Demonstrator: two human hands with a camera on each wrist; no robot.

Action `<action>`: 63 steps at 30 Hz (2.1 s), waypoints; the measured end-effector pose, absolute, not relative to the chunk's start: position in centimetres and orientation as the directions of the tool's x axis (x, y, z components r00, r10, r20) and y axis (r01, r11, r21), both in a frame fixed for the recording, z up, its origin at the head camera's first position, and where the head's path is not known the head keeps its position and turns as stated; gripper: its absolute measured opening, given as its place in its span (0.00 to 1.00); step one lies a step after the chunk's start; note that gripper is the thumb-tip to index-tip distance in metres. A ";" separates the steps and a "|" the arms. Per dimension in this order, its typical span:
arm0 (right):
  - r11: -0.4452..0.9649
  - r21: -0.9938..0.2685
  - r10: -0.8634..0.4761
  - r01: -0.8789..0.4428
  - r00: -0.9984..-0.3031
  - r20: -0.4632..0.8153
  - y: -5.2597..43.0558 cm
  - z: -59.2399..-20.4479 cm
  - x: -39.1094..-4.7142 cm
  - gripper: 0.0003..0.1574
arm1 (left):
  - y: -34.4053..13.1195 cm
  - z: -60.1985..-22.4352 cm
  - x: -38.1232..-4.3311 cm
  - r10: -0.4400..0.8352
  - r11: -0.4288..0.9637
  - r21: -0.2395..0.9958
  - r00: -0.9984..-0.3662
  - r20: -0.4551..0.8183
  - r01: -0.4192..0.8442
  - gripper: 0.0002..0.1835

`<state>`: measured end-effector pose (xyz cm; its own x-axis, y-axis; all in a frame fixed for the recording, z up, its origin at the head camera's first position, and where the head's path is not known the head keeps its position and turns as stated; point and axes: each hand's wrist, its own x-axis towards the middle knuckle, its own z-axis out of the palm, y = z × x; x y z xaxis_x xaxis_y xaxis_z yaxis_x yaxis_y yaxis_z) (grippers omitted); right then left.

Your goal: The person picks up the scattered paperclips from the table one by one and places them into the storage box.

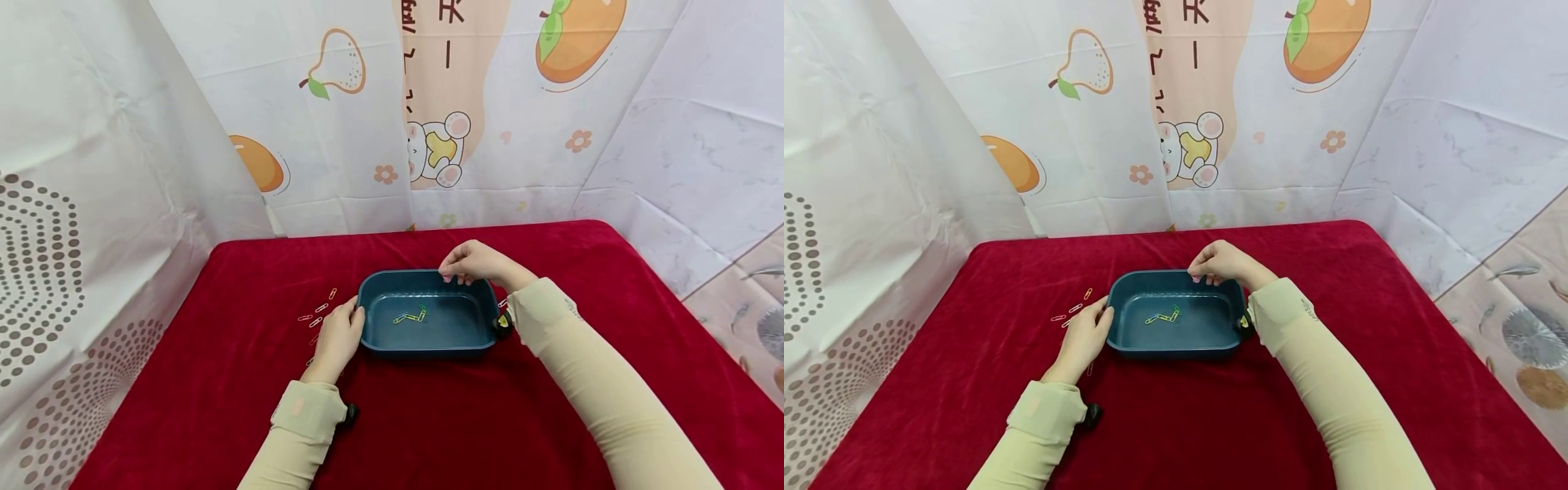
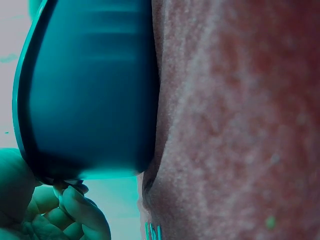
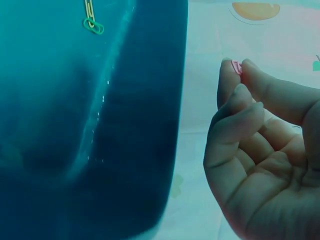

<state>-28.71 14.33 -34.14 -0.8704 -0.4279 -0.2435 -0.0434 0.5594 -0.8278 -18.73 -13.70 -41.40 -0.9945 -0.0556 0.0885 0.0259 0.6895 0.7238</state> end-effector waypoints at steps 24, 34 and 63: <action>0.579 -0.811 -0.454 -0.078 -0.858 -0.241 11.5 -36.4 -29.2 0.18 | -13.8 -41.5 -18.8 -0.053 0.680 0.732 -0.994 0.092 0.031 0.24; 0.627 -0.770 -0.468 -0.117 -0.847 -0.253 10.8 -37.2 -29.3 0.15 | -13.8 -41.5 -18.8 -0.057 0.678 0.735 -0.994 0.092 0.030 0.24; 0.559 -0.824 -0.436 -0.087 -0.876 -0.204 12.2 -36.0 -29.2 0.19 | -13.8 -41.6 -18.8 -0.052 0.675 0.738 -0.996 0.078 0.022 0.24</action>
<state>-29.19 12.18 -36.00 -0.8765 -0.4361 -0.2039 -0.0866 0.5594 -0.8244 -18.84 -13.84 -41.58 -0.9956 -0.0524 0.0782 0.0224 0.6747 0.7377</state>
